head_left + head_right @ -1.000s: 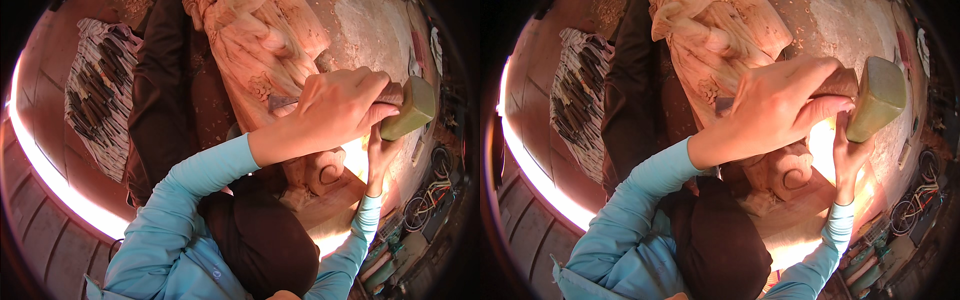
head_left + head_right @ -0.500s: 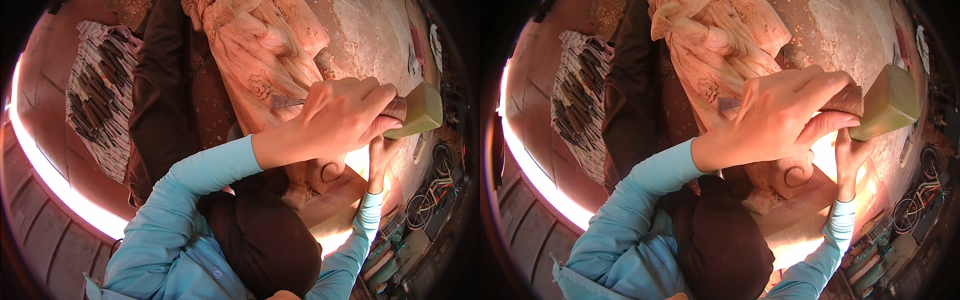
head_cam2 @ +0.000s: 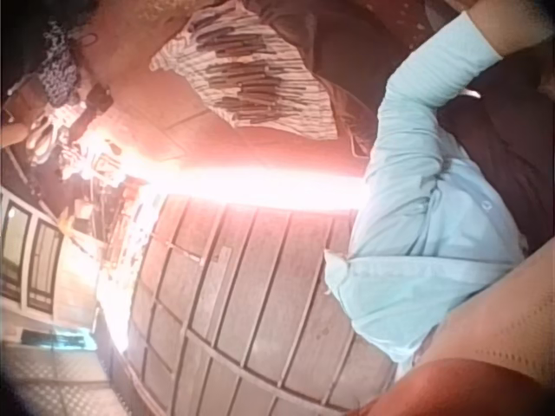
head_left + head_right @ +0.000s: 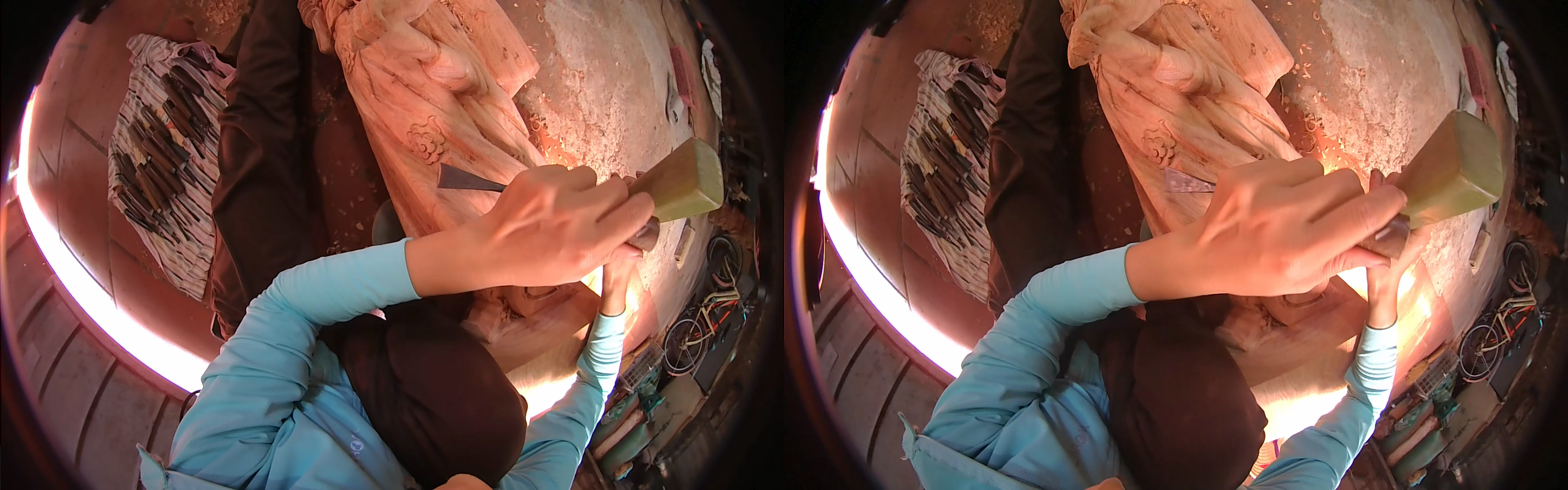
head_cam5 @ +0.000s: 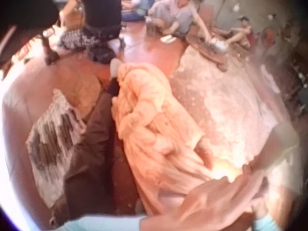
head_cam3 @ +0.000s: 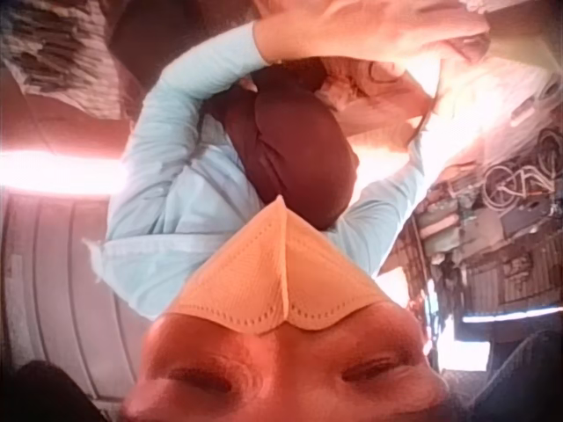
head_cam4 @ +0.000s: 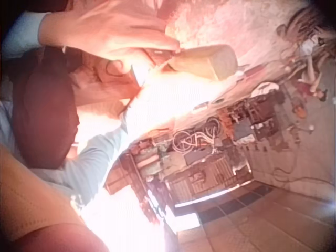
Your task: The person carves a wooden statue using a chisel and a mallet. They hold the chisel against the wood and strike it repeatedly with the mallet to shape the figure.
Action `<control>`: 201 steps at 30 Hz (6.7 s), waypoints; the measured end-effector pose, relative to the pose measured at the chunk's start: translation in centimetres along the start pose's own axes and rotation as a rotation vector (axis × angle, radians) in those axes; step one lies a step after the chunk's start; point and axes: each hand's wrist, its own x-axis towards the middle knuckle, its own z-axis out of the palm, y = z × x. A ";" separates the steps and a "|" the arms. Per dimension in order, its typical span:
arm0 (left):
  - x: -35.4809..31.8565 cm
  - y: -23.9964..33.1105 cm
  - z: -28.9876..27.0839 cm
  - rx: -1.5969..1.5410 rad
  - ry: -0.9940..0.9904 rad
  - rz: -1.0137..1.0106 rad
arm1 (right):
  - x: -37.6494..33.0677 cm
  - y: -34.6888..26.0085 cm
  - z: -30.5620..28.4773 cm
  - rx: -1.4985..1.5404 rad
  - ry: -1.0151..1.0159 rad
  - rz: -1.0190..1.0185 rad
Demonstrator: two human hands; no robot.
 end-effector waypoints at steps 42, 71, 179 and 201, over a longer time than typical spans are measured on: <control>1.5 -2.1 -0.4 -0.159 0.130 -0.133 | 0.9 -3.2 2.2 -0.270 0.128 -0.064; 1.0 -1.4 0.6 -0.015 0.071 -0.113 | 0.5 -3.2 1.8 -0.176 0.145 0.003; 3.7 -4.2 2.1 0.093 0.020 -0.359 | 1.2 -5.7 3.1 -0.145 0.191 0.056; 3.3 -2.7 2.2 0.144 0.000 -0.264 | 0.9 -5.6 2.8 -0.102 0.175 0.057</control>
